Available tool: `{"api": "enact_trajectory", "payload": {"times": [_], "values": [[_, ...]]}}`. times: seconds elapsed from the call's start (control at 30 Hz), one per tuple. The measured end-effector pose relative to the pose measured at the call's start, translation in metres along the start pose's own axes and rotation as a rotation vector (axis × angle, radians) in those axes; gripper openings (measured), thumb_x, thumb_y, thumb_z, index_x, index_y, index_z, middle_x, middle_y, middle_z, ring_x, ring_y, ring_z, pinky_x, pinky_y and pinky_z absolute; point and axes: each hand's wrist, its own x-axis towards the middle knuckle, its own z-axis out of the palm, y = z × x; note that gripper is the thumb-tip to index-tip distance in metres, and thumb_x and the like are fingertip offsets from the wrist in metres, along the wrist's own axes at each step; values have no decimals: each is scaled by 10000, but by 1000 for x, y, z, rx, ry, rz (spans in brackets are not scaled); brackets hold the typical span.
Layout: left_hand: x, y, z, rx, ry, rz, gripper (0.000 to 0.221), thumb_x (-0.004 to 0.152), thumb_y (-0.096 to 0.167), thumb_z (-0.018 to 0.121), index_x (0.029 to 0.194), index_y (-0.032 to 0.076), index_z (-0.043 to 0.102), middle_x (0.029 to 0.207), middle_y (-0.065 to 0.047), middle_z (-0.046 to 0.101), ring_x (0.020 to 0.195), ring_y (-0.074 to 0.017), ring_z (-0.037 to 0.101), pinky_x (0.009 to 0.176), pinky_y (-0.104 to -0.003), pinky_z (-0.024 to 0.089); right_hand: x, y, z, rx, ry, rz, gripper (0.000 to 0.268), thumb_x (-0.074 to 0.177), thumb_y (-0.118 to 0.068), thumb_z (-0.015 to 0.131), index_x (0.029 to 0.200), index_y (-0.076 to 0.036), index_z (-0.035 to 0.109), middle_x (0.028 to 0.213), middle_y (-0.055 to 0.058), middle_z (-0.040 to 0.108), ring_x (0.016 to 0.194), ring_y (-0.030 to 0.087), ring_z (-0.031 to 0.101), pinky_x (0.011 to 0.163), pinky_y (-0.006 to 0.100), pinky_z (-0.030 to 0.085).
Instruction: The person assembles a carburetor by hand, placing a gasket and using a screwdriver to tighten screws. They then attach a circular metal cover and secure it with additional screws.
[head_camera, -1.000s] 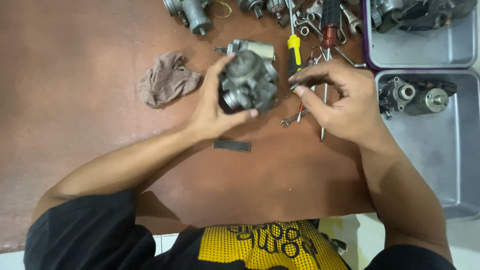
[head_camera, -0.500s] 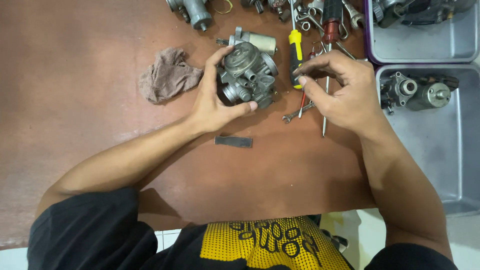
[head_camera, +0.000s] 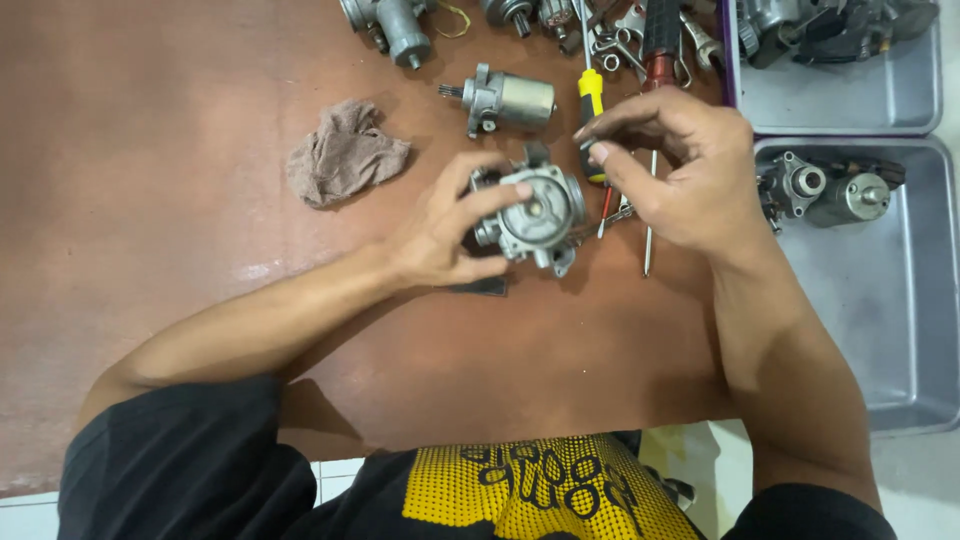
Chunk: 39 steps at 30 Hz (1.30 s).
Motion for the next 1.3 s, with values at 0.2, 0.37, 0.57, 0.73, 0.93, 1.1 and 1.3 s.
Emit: {"api": "enact_trajectory", "payload": {"times": [0.2,0.37,0.57,0.73,0.93,1.1,1.3], "values": [[-3,0,-1,77,-51,-16,848,795,278,874,1518,247,432,1481,-225,397,1322,-408,534,1108,-574,524,-4,-3,1,-142,-81,-72,203,886,167,699,1077,99,681,1046,175,746,882,215,713,819,268,561],[4,9,-7,92,-51,90,795,789,203,903,1476,184,503,1413,-204,453,1290,-389,537,1067,-497,531,-2,-7,2,-247,-115,-183,189,856,152,722,1037,101,710,1009,173,753,792,234,690,731,299,525],[5,10,-9,85,-69,97,783,810,230,887,1487,209,494,1426,-199,454,1302,-388,533,1064,-498,532,-1,-10,6,-247,-127,-166,204,843,145,718,1037,83,719,951,159,741,739,218,651,685,287,499],[4,10,-8,100,-52,90,797,789,215,910,1478,183,509,1438,-210,449,1293,-395,544,1047,-490,540,2,-12,6,-276,-175,-197,217,821,153,732,1025,80,719,1000,146,745,767,219,653,698,297,502],[7,15,-10,95,-45,86,785,782,191,912,1463,179,521,1414,-202,466,1268,-382,558,1030,-472,542,11,-27,2,-408,-269,-284,192,817,126,727,1001,73,743,1015,140,747,805,254,679,707,327,520],[7,14,-10,87,-39,92,788,776,181,907,1461,166,518,1416,-205,466,1260,-387,558,1031,-477,537,16,-31,-1,-606,-318,-382,150,841,58,742,988,36,717,971,91,737,764,264,648,712,362,505],[6,12,-9,77,-45,85,809,776,185,891,1483,194,499,1428,-191,446,1281,-369,545,1039,-470,542,18,-26,-6,-836,-337,-463,167,854,-32,787,1008,-58,731,975,33,717,813,239,672,728,359,522]]}}
